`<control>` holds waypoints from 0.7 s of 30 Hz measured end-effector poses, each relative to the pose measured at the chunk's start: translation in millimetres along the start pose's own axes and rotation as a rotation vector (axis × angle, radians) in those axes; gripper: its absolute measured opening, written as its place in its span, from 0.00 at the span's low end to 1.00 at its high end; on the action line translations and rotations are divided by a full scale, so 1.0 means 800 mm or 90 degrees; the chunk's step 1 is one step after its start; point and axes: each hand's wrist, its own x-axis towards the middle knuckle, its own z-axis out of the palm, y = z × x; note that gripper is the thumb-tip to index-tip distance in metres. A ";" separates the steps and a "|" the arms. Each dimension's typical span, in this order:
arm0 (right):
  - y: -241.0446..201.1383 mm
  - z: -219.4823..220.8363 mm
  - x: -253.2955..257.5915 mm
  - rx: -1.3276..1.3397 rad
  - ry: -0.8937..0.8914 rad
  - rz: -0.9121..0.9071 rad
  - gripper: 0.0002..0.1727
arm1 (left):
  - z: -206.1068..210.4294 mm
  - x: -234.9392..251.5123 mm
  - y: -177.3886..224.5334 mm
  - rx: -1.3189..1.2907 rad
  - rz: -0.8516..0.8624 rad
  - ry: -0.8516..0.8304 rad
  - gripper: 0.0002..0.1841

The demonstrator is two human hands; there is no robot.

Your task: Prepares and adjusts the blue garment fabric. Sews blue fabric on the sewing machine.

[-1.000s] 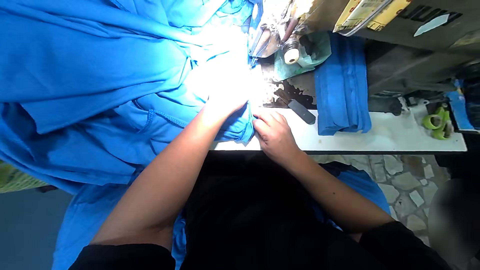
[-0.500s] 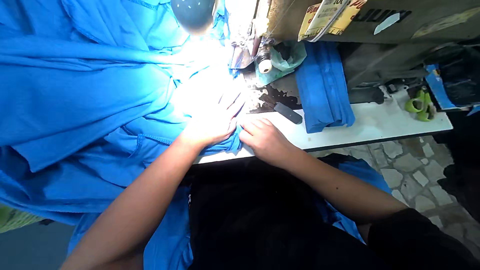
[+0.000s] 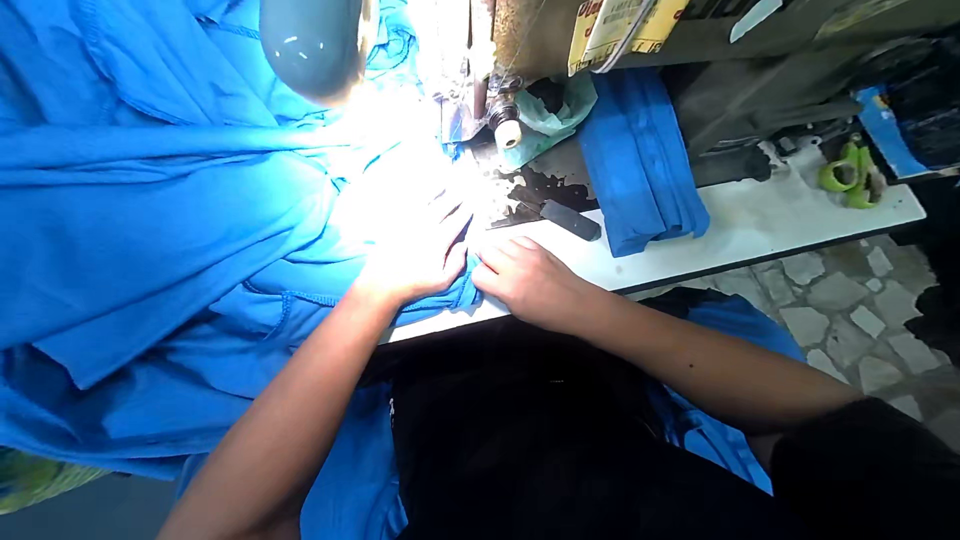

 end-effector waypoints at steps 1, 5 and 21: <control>0.000 -0.001 0.000 -0.001 -0.003 -0.001 0.06 | 0.001 -0.003 0.000 -0.005 0.012 0.040 0.26; 0.001 0.003 0.000 -0.008 0.018 0.007 0.06 | -0.001 -0.005 0.000 -0.011 0.011 0.058 0.24; 0.037 0.020 0.026 -0.036 0.084 0.017 0.14 | -0.002 0.023 -0.030 -0.002 0.006 0.053 0.27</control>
